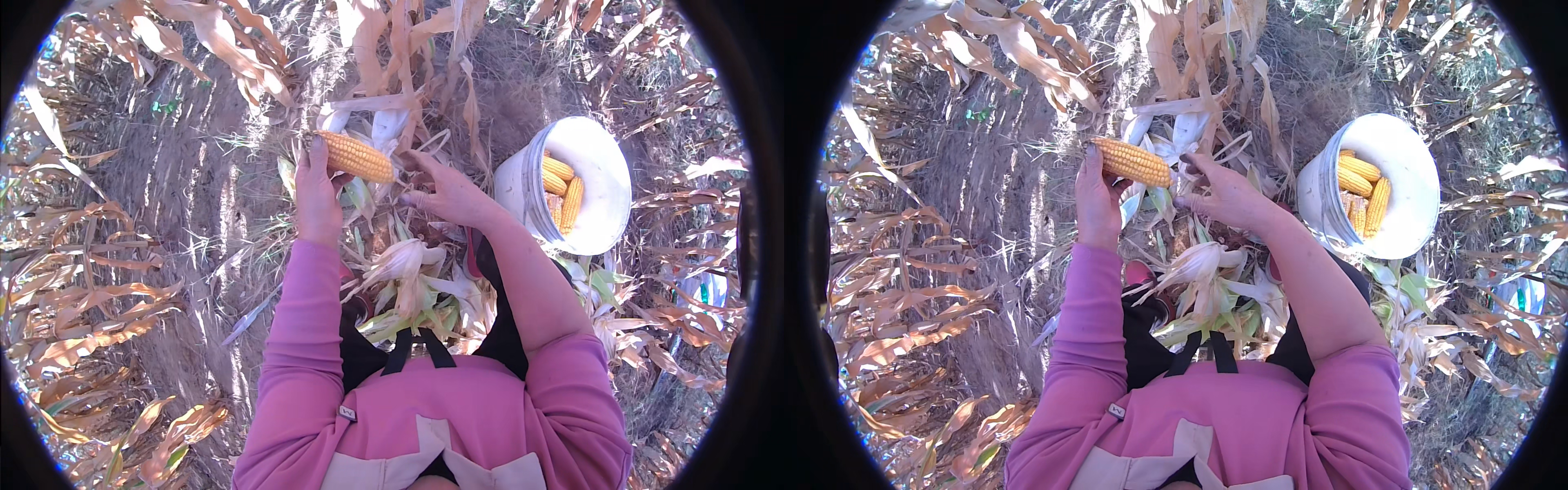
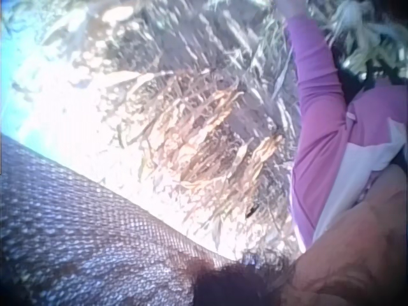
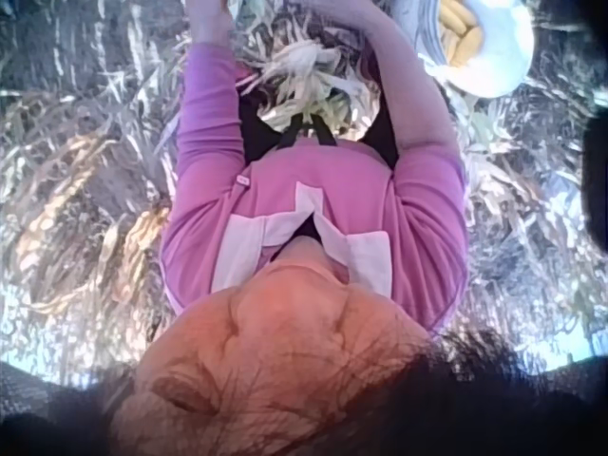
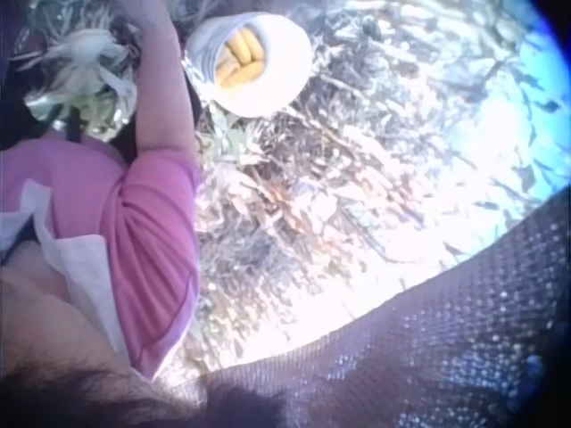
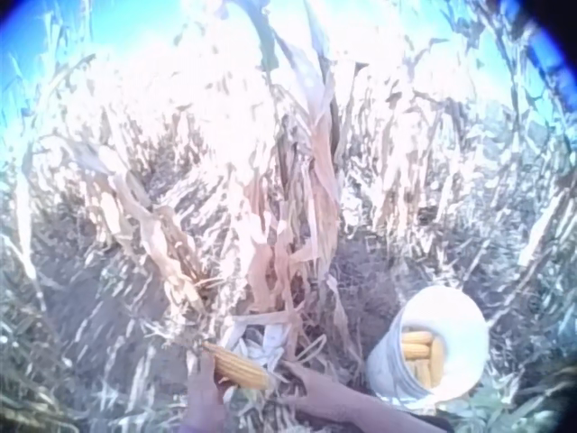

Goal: The person shucks corn cobs by hand, removing husks and silks, then places the cleaned cobs into a white bucket. The person repeats this process for several cobs in a cornfield.

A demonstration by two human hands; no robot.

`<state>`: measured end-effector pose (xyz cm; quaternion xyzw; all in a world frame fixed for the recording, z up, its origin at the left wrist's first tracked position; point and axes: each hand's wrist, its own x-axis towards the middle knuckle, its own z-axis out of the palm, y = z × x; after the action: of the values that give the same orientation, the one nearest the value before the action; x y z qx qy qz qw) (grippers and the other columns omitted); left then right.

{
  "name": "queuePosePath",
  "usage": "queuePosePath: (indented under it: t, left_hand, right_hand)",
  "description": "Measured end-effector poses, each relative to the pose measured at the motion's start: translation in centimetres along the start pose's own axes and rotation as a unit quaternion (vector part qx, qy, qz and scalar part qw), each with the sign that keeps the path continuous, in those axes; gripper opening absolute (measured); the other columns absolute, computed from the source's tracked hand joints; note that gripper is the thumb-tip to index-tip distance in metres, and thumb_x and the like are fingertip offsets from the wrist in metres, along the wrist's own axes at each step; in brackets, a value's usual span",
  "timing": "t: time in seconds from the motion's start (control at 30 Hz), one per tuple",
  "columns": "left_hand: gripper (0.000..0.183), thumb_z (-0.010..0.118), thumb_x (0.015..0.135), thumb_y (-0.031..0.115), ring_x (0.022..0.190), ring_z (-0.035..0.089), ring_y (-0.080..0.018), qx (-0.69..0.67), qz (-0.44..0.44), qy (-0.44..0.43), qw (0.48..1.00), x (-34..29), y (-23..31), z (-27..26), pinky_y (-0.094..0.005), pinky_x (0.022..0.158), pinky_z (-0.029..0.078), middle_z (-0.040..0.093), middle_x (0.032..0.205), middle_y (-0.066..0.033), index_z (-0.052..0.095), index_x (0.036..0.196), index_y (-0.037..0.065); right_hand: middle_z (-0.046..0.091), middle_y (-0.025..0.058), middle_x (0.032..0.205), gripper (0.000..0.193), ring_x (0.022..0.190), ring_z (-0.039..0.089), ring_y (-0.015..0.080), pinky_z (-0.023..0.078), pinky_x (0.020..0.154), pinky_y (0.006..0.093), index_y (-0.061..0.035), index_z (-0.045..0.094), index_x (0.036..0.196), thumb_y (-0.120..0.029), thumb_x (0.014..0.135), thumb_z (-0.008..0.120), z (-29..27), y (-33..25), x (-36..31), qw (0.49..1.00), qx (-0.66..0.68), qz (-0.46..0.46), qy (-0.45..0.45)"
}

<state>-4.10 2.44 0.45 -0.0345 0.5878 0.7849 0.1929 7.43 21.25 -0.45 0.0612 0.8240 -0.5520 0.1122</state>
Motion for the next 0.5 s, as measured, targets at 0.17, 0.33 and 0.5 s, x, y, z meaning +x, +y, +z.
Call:
queuePosePath:
  t: [0.17,0.33,0.5]
  left_hand:
    - [0.041,0.059,0.097,0.04,0.086,0.061,-0.01,0.068,-0.001,-0.106,0.992,-1.3,-1.2,1.6,-0.0256,0.072,0.05,0.063,0.102,-0.0035,0.056,0.116,0.005]
    - [0.033,0.056,0.1,0.028,0.082,0.06,-0.0091,0.088,0.076,-0.19,0.975,-1.0,-2.7,2.0,-0.024,0.071,0.05,0.064,0.099,-0.0033,0.056,0.116,-0.001]
    - [0.024,0.051,0.101,0.021,0.069,0.057,-0.0101,0.253,0.08,-0.192,0.945,-0.9,-1.2,1.4,-0.0264,0.063,0.047,0.063,0.082,-0.0038,0.058,0.104,-0.001]
  right_hand:
    - [0.058,0.0163,0.125,0.073,0.113,0.057,0.0218,0.045,0.096,0.0349,-0.0023,0.034,0.145,-0.026,0.087,0.072,0.4,-1.2,0.3,1.0,0.029,0.0,0.003]
    - [0.061,0.0131,0.118,0.059,0.097,0.062,0.0205,0.049,0.09,0.0353,-0.0003,0.041,0.136,-0.027,0.091,0.068,-0.7,-1.3,-0.3,0.995,0.094,-0.01,-0.024]
    - [0.054,0.0059,0.115,0.056,0.102,0.053,0.0121,0.047,0.09,0.0286,-0.0015,0.038,0.139,-0.02,0.094,0.065,-1.1,-0.5,-0.2,0.987,0.147,0.007,-0.067]
